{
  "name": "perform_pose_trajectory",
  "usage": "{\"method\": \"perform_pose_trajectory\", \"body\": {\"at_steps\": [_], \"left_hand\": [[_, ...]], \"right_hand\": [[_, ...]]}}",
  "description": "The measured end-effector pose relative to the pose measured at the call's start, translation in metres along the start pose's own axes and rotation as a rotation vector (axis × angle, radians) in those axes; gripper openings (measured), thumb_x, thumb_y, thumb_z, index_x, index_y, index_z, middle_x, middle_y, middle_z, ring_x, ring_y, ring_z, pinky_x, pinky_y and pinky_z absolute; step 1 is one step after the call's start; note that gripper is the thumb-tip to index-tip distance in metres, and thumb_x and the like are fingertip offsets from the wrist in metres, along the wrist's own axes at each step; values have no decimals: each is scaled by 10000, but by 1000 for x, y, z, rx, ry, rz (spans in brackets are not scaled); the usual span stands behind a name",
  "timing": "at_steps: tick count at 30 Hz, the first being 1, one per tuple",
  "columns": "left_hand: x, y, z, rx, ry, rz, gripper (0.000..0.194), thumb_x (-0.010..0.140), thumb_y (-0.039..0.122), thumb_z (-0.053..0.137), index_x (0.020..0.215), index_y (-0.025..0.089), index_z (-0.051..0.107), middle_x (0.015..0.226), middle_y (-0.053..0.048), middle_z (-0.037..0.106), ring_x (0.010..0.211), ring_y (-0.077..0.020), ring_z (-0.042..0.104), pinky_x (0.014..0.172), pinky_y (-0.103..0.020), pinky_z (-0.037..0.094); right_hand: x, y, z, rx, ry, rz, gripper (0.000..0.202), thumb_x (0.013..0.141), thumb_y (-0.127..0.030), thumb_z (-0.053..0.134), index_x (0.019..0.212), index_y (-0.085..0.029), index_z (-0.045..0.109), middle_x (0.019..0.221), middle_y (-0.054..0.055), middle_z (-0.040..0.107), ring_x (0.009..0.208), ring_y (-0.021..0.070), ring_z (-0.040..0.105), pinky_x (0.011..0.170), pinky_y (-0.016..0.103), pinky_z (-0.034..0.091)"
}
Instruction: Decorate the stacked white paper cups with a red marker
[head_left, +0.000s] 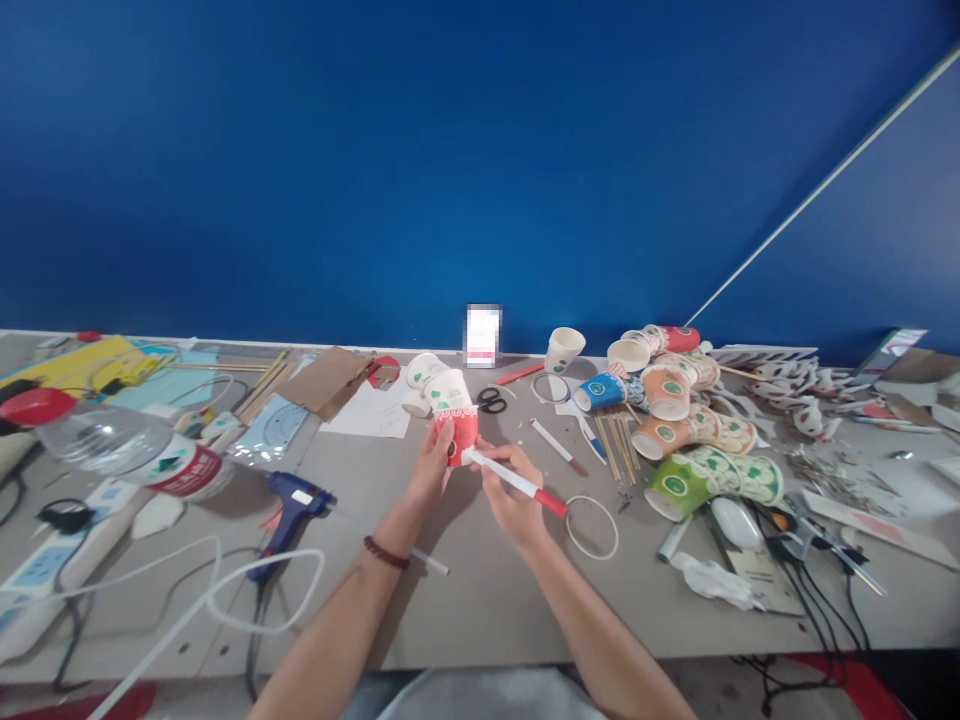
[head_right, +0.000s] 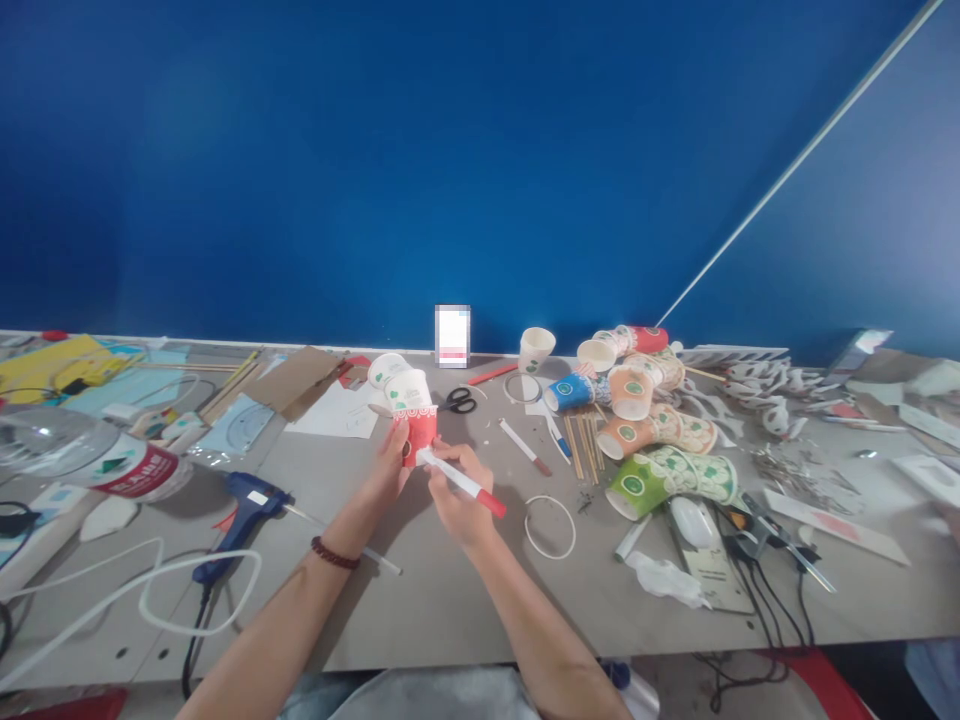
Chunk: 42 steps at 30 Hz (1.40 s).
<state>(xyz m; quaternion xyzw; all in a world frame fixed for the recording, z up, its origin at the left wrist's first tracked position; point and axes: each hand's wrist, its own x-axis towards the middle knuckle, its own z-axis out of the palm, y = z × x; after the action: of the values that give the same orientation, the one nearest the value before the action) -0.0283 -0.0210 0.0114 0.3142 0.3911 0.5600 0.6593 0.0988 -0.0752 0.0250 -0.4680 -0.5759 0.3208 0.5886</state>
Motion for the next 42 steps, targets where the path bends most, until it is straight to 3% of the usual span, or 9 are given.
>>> {"method": "perform_pose_trajectory", "body": {"at_steps": [6, 11, 17, 23, 29, 34, 39, 42], "left_hand": [[1, -2, 0, -22, 45, -4, 633, 709, 611, 717, 1163, 195, 575, 971, -87, 703, 959, -249, 664, 857, -382, 502], [1, -2, -1, 3, 23, 6, 616, 742, 609, 685, 1186, 196, 580, 958, -94, 710, 998, -267, 659, 864, -389, 502], [-1, 2, 1, 5, 41, -2, 603, 738, 605, 689, 1174, 201, 588, 1048, -99, 704, 1006, -259, 660, 900, -388, 498], [-3, 4, 3, 39, 22, -2, 631, 765, 621, 654, 1209, 182, 562, 967, -109, 707, 1028, -287, 650, 892, -421, 493], [-2, 4, 4, -6, 48, -5, 590, 725, 596, 708, 1146, 201, 590, 1041, -101, 700, 1019, -266, 653, 886, -382, 501], [-2, 3, 3, 12, 29, 12, 606, 744, 618, 680, 1152, 181, 575, 984, -104, 697, 961, -266, 663, 850, -398, 505], [-3, 4, 3, 11, 36, -18, 608, 735, 615, 688, 1166, 203, 574, 1010, -96, 699, 969, -254, 659, 859, -382, 500], [-2, 3, 2, 18, 31, -6, 623, 736, 626, 677, 1181, 202, 576, 984, -95, 701, 979, -260, 657, 862, -383, 497]], "right_hand": [[0, -1, -1, 58, -42, -17, 28, 822, -257, 618, 819, -234, 603, 674, 60, 748, 1130, 307, 673, 818, 378, 584], [0, 0, -1, 47, 7, 5, 64, 836, -274, 621, 878, -234, 595, 756, 69, 766, 1084, 302, 697, 807, 385, 587], [-1, 0, -1, 71, -56, -23, 57, 820, -267, 625, 784, -232, 599, 675, 66, 743, 1156, 320, 656, 861, 399, 569], [-1, 0, 0, 51, 8, 16, 63, 840, -283, 603, 874, -231, 596, 759, 74, 760, 1065, 303, 705, 748, 365, 595], [0, -1, -1, 61, -56, -19, 88, 835, -304, 614, 783, -234, 599, 635, 65, 724, 1162, 327, 651, 831, 410, 582], [0, 0, 0, 38, 9, 23, 89, 857, -323, 589, 875, -235, 587, 761, 73, 761, 1025, 289, 722, 686, 343, 599], [-1, 1, 0, 59, -51, -23, 71, 838, -299, 612, 817, -234, 595, 662, 59, 735, 1153, 312, 659, 854, 406, 575], [0, 0, 0, 61, -47, -25, 72, 845, -302, 606, 834, -231, 598, 677, 65, 739, 1150, 311, 661, 835, 396, 579]]}}
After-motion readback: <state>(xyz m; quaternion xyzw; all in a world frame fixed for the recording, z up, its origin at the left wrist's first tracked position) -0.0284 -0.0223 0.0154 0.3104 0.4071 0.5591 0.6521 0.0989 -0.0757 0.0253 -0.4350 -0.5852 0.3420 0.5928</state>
